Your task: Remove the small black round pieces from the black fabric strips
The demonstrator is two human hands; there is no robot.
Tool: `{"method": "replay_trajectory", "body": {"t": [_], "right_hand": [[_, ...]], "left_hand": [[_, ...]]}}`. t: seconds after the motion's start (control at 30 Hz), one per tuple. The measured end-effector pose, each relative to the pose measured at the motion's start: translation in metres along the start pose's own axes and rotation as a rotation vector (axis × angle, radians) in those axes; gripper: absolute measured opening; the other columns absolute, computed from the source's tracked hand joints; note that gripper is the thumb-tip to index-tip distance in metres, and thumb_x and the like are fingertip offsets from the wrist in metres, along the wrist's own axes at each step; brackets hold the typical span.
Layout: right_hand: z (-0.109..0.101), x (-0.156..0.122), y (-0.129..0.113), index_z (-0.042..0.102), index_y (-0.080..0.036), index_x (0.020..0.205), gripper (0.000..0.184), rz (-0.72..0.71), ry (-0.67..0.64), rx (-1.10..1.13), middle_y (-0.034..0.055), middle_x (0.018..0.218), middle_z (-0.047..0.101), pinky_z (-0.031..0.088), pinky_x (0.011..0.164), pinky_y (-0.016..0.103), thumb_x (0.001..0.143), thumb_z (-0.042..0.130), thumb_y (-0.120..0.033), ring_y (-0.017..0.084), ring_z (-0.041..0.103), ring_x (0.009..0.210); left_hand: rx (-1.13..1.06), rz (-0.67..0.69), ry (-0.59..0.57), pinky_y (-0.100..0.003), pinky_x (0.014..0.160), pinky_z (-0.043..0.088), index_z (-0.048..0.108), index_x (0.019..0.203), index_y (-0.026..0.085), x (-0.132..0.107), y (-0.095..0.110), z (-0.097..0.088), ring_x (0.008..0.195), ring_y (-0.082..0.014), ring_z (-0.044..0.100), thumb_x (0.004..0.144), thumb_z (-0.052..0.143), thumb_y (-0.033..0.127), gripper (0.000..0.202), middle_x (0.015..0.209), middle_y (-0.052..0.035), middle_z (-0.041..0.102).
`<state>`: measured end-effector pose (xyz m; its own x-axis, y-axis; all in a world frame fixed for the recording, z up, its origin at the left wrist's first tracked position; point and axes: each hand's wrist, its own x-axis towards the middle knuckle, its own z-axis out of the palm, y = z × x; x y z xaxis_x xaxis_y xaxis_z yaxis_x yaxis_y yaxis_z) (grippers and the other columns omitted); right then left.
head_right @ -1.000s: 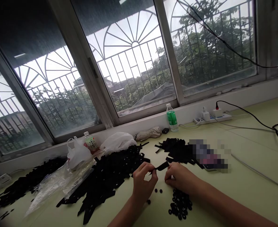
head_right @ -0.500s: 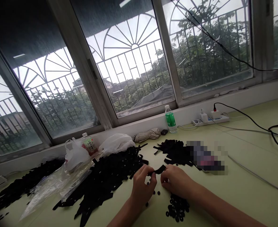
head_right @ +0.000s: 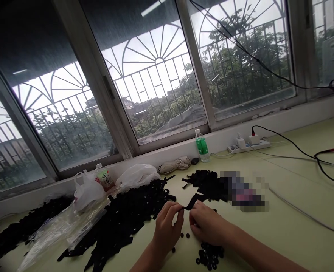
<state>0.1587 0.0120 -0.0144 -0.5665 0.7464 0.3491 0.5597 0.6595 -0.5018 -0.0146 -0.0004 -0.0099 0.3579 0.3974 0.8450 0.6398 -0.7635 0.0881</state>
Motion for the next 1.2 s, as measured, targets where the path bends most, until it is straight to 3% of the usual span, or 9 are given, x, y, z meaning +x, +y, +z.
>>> {"method": "replay_trajectory", "body": {"t": [0.17,0.33,0.5,0.73,1.2], "right_hand": [[-0.001,0.001,0.002,0.052,-0.019,0.073,0.014,-0.072,0.045,0.047,0.0060,0.082,0.057,0.044,0.071,0.031,0.083,0.044,-0.015,0.021,0.053,0.080],[-0.018,0.007,0.002,0.048,-0.021,0.078,0.020,0.084,0.223,0.378,0.0000,0.071,0.051,0.041,0.058,0.026,0.092,0.039,-0.032,0.015,0.047,0.063],[-0.029,0.003,-0.010,0.050,-0.021,0.080,0.025,0.068,0.349,0.582,-0.0003,0.071,0.053,0.042,0.059,0.024,0.091,0.044,-0.043,0.014,0.048,0.065],[-0.020,-0.001,-0.029,0.049,-0.021,0.076,0.024,0.037,0.294,0.560,-0.0013,0.067,0.049,0.038,0.055,0.024,0.091,0.046,-0.040,0.014,0.043,0.060],[-0.022,0.000,-0.023,0.052,-0.020,0.075,0.022,0.014,0.201,0.618,-0.0016,0.069,0.050,0.037,0.057,0.024,0.091,0.048,-0.036,0.013,0.043,0.062]], "left_hand": [[0.041,0.132,0.024,-0.030,0.066,0.050,0.056,0.099,0.017,0.005,0.003,-0.011,0.073,-0.0175,0.058,0.088,0.046,0.006,0.018,0.081,-0.0077,0.063],[0.091,0.231,0.010,-0.031,0.065,0.051,0.057,0.101,0.016,0.008,0.008,-0.017,0.073,-0.0184,0.060,0.089,0.048,0.007,0.017,0.080,-0.0083,0.065],[0.086,0.230,0.008,-0.031,0.064,0.052,0.059,0.101,0.015,0.009,0.008,-0.017,0.073,-0.0188,0.061,0.089,0.050,0.008,0.017,0.081,-0.0085,0.067],[0.077,0.210,0.036,-0.030,0.062,0.051,0.059,0.096,0.015,0.009,0.006,-0.015,0.070,-0.0172,0.060,0.088,0.052,0.009,0.011,0.077,-0.0065,0.066],[0.017,0.130,0.058,-0.029,0.062,0.047,0.058,0.093,0.015,0.004,0.005,-0.009,0.068,-0.0162,0.056,0.086,0.055,0.006,0.012,0.076,-0.0060,0.064]]}}
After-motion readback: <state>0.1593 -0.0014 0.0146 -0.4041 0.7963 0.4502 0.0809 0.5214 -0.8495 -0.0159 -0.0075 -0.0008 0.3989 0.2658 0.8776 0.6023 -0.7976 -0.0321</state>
